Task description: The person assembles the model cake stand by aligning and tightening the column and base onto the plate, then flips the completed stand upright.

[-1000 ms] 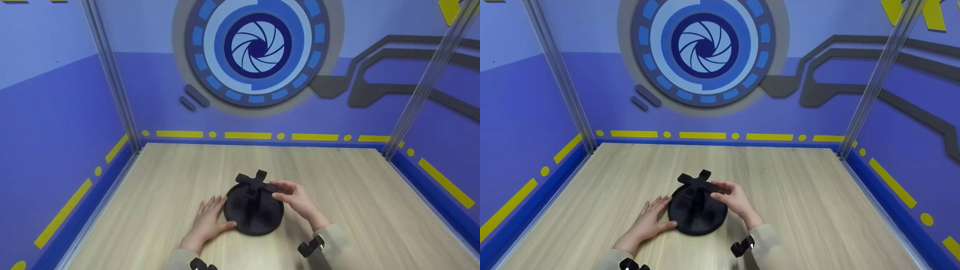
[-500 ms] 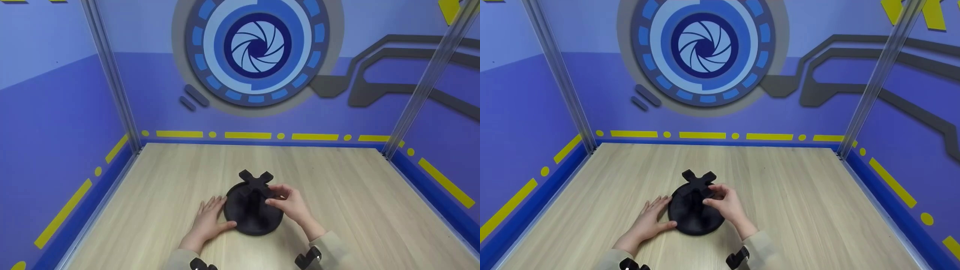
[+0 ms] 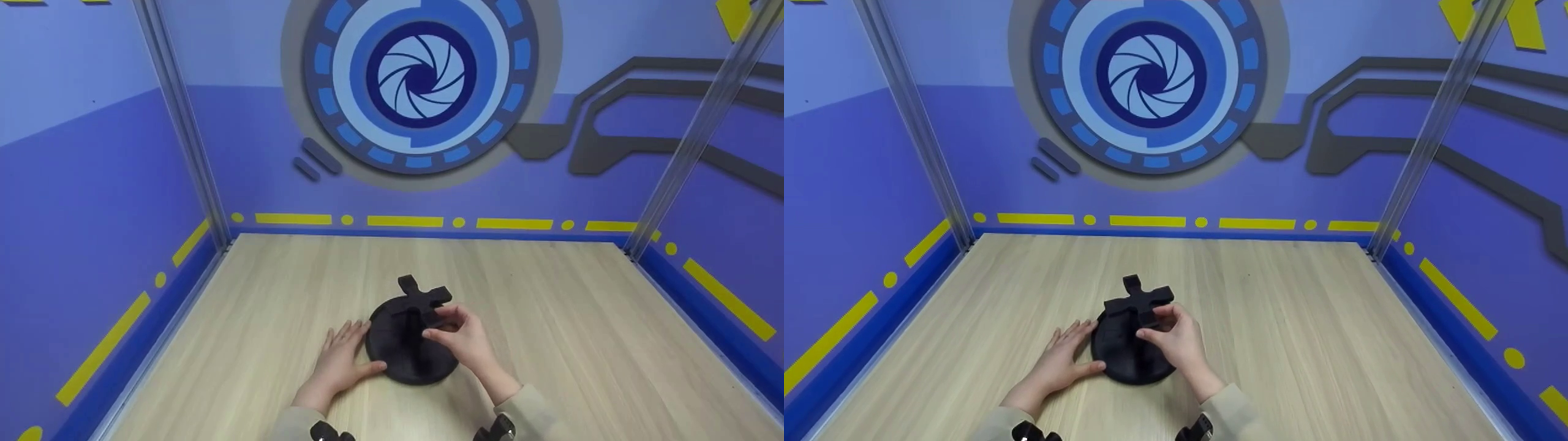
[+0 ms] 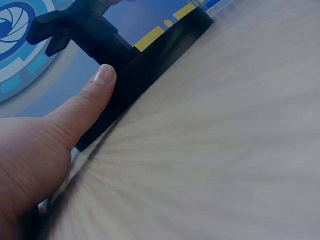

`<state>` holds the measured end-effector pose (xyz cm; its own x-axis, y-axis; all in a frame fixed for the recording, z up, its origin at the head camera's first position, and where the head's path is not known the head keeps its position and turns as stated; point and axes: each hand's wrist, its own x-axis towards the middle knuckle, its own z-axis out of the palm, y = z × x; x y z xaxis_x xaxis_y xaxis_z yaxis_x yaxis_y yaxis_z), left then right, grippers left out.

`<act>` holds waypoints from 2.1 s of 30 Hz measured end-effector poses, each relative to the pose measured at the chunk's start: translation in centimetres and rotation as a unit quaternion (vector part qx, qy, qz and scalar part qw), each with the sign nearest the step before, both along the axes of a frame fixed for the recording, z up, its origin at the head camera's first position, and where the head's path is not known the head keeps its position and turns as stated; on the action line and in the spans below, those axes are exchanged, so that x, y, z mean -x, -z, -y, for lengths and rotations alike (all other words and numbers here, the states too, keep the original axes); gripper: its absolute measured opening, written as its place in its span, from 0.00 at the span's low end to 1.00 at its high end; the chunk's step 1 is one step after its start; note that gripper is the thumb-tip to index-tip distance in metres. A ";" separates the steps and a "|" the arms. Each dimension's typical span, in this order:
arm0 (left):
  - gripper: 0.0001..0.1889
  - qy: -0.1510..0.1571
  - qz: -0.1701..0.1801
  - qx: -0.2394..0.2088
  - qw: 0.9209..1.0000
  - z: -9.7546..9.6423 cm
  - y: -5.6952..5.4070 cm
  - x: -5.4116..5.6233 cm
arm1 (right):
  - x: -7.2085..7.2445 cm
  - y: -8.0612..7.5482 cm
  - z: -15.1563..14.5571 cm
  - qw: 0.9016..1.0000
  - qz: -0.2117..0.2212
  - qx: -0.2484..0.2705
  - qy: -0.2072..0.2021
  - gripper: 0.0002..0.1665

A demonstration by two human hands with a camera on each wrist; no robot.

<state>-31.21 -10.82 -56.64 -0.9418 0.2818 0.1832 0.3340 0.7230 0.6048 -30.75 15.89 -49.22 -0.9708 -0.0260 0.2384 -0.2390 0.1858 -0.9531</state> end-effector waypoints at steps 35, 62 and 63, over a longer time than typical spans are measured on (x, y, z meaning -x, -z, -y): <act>0.52 0.002 -0.020 0.004 1.000 0.0 0.1 -0.1 | 7.0 1.5 -6.0 0.972 0.087 0.062 -0.207 0.40; 0.53 -0.001 -0.006 0.003 1.000 0.1 -0.1 -0.1 | 6.0 0.3 -5.9 0.983 0.051 0.004 -0.177 0.31; 0.53 -0.001 -0.004 0.002 1.000 0.1 -0.1 0.0 | 6.0 0.2 -5.9 0.983 0.052 0.000 -0.177 0.30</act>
